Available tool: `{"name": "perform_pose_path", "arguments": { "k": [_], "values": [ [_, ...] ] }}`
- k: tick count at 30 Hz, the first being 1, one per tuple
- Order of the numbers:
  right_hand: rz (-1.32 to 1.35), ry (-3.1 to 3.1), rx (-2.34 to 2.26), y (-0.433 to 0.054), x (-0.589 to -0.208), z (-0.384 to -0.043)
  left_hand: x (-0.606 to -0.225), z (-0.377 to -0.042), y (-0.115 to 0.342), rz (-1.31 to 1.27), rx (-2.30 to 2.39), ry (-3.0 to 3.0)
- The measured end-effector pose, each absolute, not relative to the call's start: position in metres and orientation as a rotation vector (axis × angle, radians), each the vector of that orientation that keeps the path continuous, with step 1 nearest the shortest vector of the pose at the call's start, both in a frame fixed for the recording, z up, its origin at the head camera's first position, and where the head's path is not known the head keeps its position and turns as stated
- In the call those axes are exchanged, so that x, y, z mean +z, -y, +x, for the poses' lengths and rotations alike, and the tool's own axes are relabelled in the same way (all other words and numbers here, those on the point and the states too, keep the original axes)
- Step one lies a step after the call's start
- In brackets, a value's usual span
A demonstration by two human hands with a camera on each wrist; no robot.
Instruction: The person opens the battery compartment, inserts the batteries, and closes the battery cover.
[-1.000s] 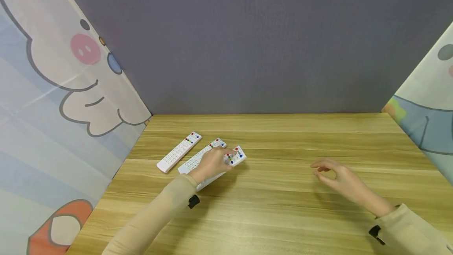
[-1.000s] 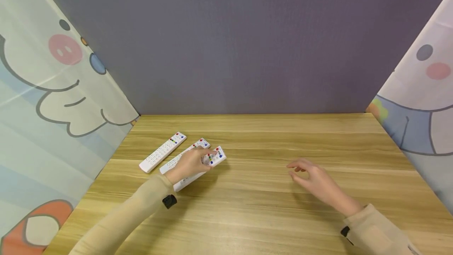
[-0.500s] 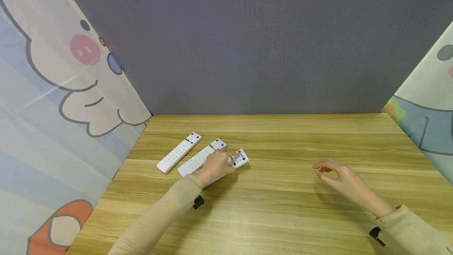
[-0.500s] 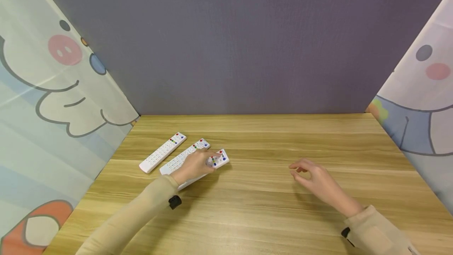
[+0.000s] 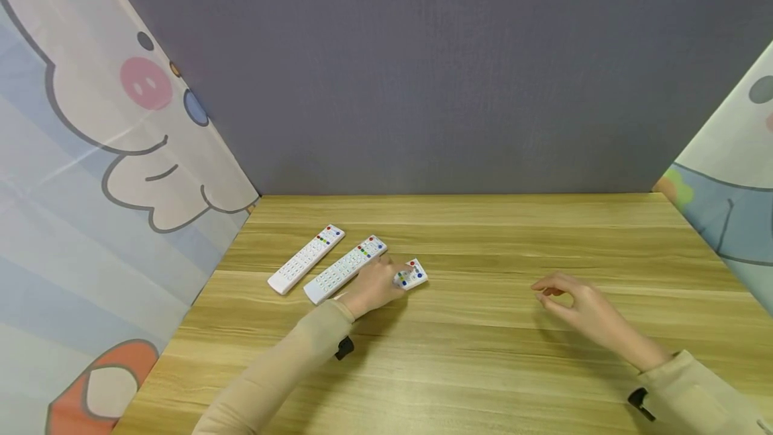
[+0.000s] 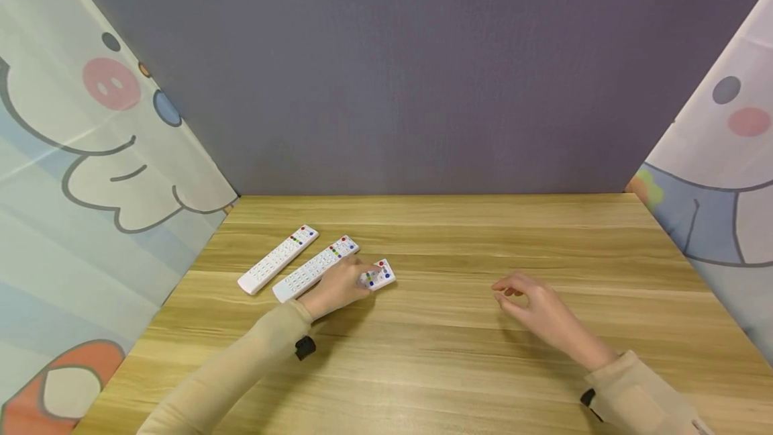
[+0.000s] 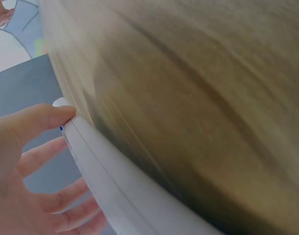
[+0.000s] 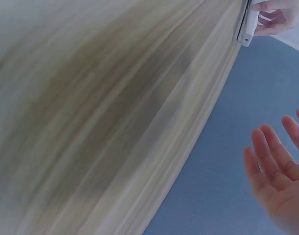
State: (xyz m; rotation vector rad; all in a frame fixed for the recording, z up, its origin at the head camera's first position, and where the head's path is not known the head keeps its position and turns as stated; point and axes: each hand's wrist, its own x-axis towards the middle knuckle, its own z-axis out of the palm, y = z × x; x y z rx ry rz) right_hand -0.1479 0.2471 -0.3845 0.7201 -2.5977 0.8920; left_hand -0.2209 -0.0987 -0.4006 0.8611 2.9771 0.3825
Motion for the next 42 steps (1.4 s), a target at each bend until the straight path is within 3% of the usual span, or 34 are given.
{"name": "perform_pose_path", "arguments": {
  "k": [42],
  "values": [
    [0.72,2.621,0.893,-0.2449,-0.3848,-0.1486,-0.4038,-0.2169,0.0995,0.847,0.41,-2.919]
  ]
}}
